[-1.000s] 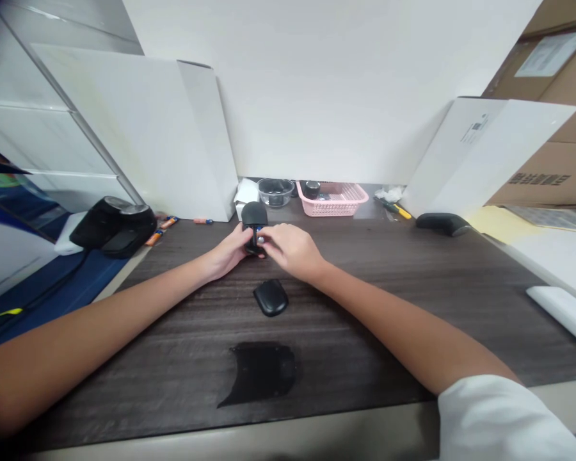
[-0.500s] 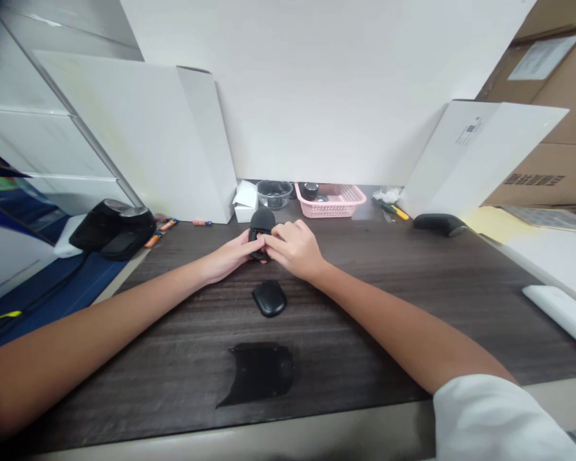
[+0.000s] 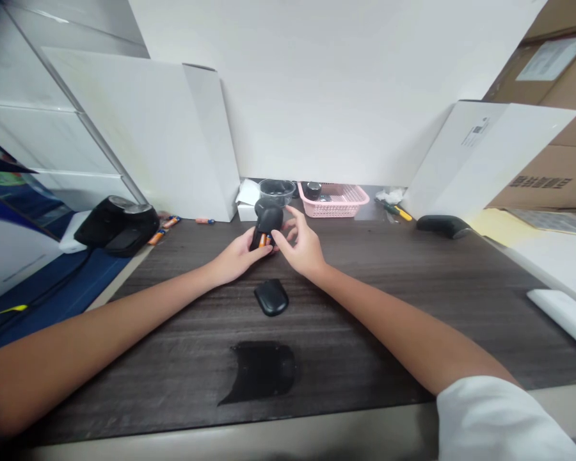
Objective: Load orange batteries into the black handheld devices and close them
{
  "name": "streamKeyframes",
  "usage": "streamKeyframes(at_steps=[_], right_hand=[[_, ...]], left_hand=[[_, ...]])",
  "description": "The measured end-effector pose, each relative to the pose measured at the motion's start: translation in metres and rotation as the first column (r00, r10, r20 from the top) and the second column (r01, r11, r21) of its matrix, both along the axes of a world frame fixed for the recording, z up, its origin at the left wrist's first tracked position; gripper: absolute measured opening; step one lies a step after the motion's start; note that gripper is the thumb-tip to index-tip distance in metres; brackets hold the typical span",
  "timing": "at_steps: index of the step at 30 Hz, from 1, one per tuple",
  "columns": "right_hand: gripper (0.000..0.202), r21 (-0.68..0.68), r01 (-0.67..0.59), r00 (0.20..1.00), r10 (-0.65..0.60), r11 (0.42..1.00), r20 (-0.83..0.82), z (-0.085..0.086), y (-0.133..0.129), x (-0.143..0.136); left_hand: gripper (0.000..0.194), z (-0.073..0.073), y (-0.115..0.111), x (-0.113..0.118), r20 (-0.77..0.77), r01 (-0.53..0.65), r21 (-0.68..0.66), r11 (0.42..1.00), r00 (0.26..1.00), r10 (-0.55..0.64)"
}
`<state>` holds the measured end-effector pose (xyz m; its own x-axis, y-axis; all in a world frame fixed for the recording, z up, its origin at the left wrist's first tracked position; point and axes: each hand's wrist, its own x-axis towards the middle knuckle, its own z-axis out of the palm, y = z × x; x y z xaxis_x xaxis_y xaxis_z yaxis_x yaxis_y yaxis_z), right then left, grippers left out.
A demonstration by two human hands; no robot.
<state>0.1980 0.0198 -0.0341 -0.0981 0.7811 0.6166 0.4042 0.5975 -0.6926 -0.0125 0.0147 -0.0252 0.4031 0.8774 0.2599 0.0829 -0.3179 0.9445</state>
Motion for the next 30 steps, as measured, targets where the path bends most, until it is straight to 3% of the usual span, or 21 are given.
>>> streamKeyframes(at_steps=[2, 6, 10, 13, 17, 20, 24, 27, 30], right_hand=[[0.077, 0.009, 0.000, 1.000, 0.000, 1.000, -0.003, 0.000, -0.001, -0.002], [0.090, 0.025, 0.024, 1.000, -0.023, 0.999, -0.009, 0.005, -0.007, -0.006], [0.087, -0.021, 0.034, 0.999, -0.035, 0.999, -0.035, 0.008, -0.011, -0.010], [0.083, -0.040, 0.007, 0.999, -0.009, 0.999, -0.050, 0.007, -0.009, -0.009], [0.081, 0.010, -0.012, 0.999, 0.012, 1.000, -0.038, 0.007, -0.008, -0.005], [0.083, 0.130, -0.026, 1.000, 0.024, 0.991, 0.015, 0.011, -0.011, -0.003], [0.092, 0.295, -0.138, 0.983, 0.095, 0.945, 0.156, 0.017, -0.018, -0.003], [0.097, 0.357, -0.199, 0.960, 0.109, 0.913, 0.258, 0.018, -0.023, -0.004], [0.092, 0.399, -0.237, 0.943, 0.110, 0.886, 0.314, 0.016, -0.027, -0.005]], left_hand=[[0.044, 0.003, -0.007, 0.000, -0.135, -0.008, 0.146, 0.989, 0.990, 0.028], [0.052, 0.007, -0.012, -0.002, -0.262, -0.026, 0.304, 0.952, 0.959, 0.110], [0.056, 0.005, -0.007, -0.004, -0.331, -0.038, 0.428, 0.903, 0.923, 0.196], [0.055, 0.005, -0.006, -0.003, -0.356, -0.008, 0.456, 0.890, 0.915, 0.191], [0.046, 0.008, -0.008, -0.001, -0.352, 0.006, 0.426, 0.905, 0.922, 0.160], [0.047, 0.007, -0.006, -0.002, -0.331, -0.009, 0.350, 0.937, 0.934, 0.132], [0.051, 0.002, -0.002, -0.006, -0.203, 0.011, 0.308, 0.951, 0.978, 0.054], [0.047, 0.001, -0.003, -0.009, -0.128, -0.073, 0.412, 0.908, 0.982, 0.138], [0.045, 0.004, -0.006, -0.010, -0.121, -0.140, 0.577, 0.805, 0.960, 0.254]])
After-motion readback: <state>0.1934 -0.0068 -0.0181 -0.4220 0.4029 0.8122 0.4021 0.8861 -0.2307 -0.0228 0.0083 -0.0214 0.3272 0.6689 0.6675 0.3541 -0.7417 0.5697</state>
